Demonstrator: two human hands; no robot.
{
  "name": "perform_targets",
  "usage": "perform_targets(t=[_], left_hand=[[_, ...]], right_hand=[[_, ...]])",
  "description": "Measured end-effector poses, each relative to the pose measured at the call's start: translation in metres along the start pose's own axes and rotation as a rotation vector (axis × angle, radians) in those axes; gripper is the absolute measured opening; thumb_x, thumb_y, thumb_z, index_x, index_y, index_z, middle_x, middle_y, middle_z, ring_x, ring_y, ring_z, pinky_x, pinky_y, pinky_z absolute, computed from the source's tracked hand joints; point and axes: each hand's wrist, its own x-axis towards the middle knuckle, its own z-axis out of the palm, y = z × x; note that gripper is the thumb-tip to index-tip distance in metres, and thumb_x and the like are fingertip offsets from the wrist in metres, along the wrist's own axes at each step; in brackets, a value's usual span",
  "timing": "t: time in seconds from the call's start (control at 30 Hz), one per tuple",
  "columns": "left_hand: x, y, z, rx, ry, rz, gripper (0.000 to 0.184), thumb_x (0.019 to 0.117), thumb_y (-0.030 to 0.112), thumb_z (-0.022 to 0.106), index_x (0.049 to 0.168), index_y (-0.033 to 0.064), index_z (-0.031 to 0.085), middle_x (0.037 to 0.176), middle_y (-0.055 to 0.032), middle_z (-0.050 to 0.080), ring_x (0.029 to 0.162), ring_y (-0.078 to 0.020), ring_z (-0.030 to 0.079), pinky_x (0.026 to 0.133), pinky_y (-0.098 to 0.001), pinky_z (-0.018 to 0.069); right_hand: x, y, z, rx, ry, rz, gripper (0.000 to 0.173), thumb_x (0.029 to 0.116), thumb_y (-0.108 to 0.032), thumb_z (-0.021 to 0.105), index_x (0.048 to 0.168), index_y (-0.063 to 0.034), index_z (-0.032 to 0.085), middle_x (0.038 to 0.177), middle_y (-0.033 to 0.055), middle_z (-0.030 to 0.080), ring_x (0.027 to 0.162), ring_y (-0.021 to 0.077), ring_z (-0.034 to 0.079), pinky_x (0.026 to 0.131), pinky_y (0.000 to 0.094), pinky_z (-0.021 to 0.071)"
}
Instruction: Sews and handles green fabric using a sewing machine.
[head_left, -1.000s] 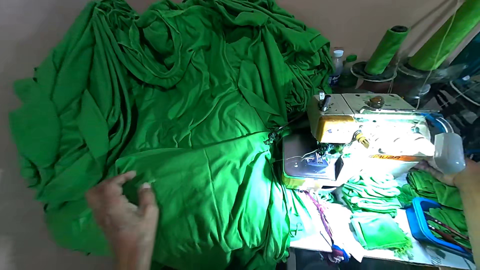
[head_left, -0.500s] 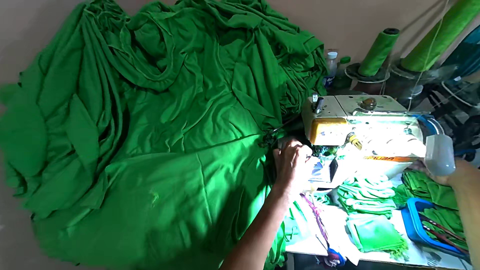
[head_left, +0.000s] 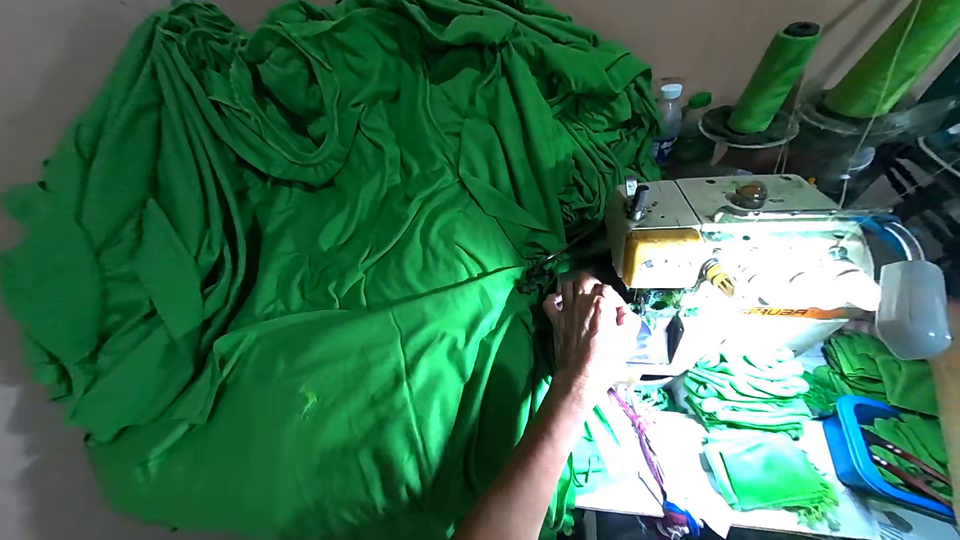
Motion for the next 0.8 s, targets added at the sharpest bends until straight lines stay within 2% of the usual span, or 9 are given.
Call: perform_targets(t=[0.07, 0.13, 0.2, 0.3, 0.4, 0.5, 0.63, 0.73, 0.8], left_hand=[[-0.003, 0.001, -0.007, -0.033, -0.034, -0.009, 0.013, 0.0942, 0.02, 0.069, 0.092, 0.0082, 0.075, 0.119, -0.0127, 0.067, 0.12, -0.0294, 0.057, 0.105, -0.0503, 0.0347], [-0.01, -0.008, -0.012, -0.202, 0.014, 0.048, 0.012, 0.093, 0.013, 0.071, 0.09, 0.0007, 0.074, 0.112, -0.0178, 0.067, 0.112, -0.0329, 0.06, 0.101, -0.0538, 0.0381], [-0.017, -0.02, -0.018, -0.341, 0.065, 0.094, 0.011, 0.0915, 0.006, 0.07, 0.088, -0.0042, 0.071, 0.102, -0.0203, 0.067, 0.101, -0.034, 0.064, 0.094, -0.0551, 0.0451], [-0.019, -0.034, -0.021, -0.223, 0.213, 0.066, 0.009, 0.088, 0.008, 0.071, 0.084, 0.0008, 0.072, 0.097, -0.0174, 0.069, 0.101, -0.0332, 0.065, 0.09, -0.056, 0.0447], [-0.02, -0.025, -0.032, 0.037, 0.151, -0.09, 0.014, 0.0946, 0.019, 0.069, 0.096, 0.0063, 0.077, 0.115, -0.0182, 0.07, 0.119, -0.0362, 0.059, 0.099, -0.0557, 0.0376], [-0.017, -0.026, -0.016, -0.077, 0.244, 0.005, 0.026, 0.0928, 0.018, 0.073, 0.114, 0.0029, 0.073, 0.117, -0.0204, 0.067, 0.114, -0.0373, 0.061, 0.092, -0.0549, 0.0445], [-0.007, -0.013, 0.001, -0.184, 0.19, 0.141, 0.022, 0.0916, 0.018, 0.075, 0.109, 0.0047, 0.076, 0.11, -0.0145, 0.071, 0.103, -0.0308, 0.066, 0.086, -0.0523, 0.0494], [-0.004, 0.006, -0.008, -0.105, 0.001, 0.081, 0.021, 0.0983, 0.019, 0.068, 0.112, 0.0044, 0.074, 0.119, -0.0157, 0.07, 0.114, -0.0328, 0.064, 0.097, -0.0521, 0.0464], [-0.003, 0.006, -0.006, -0.08, 0.003, 0.072, 0.017, 0.0999, 0.015, 0.065, 0.108, 0.0039, 0.074, 0.115, -0.0164, 0.07, 0.113, -0.0335, 0.064, 0.096, -0.0512, 0.0468]], right_hand=[[-0.007, -0.001, 0.0, -0.017, -0.023, -0.048, 0.025, 0.1048, -0.002, 0.05, 0.126, 0.0119, 0.051, 0.112, 0.0226, 0.055, 0.092, 0.0178, 0.053, 0.086, 0.0309, 0.0462], [-0.001, 0.024, 0.0, -0.005, -0.029, -0.308, 0.024, 0.1041, 0.0, 0.049, 0.119, 0.0193, 0.049, 0.101, 0.0259, 0.052, 0.085, 0.0175, 0.053, 0.075, 0.0274, 0.0481], [-0.015, 0.0, 0.0, 0.027, -0.024, -0.103, 0.027, 0.1045, 0.002, 0.049, 0.127, 0.0162, 0.048, 0.112, 0.0266, 0.053, 0.094, 0.0189, 0.053, 0.086, 0.0297, 0.0468], [0.007, 0.027, -0.001, 0.182, -0.032, -0.319, 0.023, 0.1011, 0.004, 0.05, 0.12, 0.0172, 0.048, 0.098, 0.0211, 0.053, 0.082, 0.0127, 0.055, 0.07, 0.0236, 0.0491], [-0.005, -0.008, 0.002, 0.14, 0.032, 0.019, 0.021, 0.1045, 0.0, 0.049, 0.124, 0.0078, 0.052, 0.101, 0.0134, 0.054, 0.083, 0.0096, 0.053, 0.077, 0.0243, 0.0479], [0.032, 0.035, 0.001, 0.038, -0.03, -0.196, 0.025, 0.1014, 0.004, 0.053, 0.124, 0.0151, 0.05, 0.109, 0.0266, 0.055, 0.09, 0.0197, 0.055, 0.082, 0.0326, 0.0491], [-0.001, 0.002, 0.003, -0.018, -0.015, -0.037, 0.032, 0.1014, 0.006, 0.052, 0.132, 0.0139, 0.048, 0.124, 0.0293, 0.054, 0.103, 0.0248, 0.055, 0.093, 0.0369, 0.0471], [-0.008, -0.004, 0.004, 0.053, 0.008, -0.013, 0.028, 0.1046, 0.0, 0.048, 0.131, 0.011, 0.048, 0.115, 0.0244, 0.054, 0.095, 0.02, 0.054, 0.087, 0.0336, 0.0466], [-0.02, -0.005, 0.003, 0.102, 0.017, -0.049, 0.028, 0.1067, -0.004, 0.047, 0.13, 0.0121, 0.049, 0.112, 0.0251, 0.056, 0.093, 0.0201, 0.054, 0.086, 0.0348, 0.0464]])
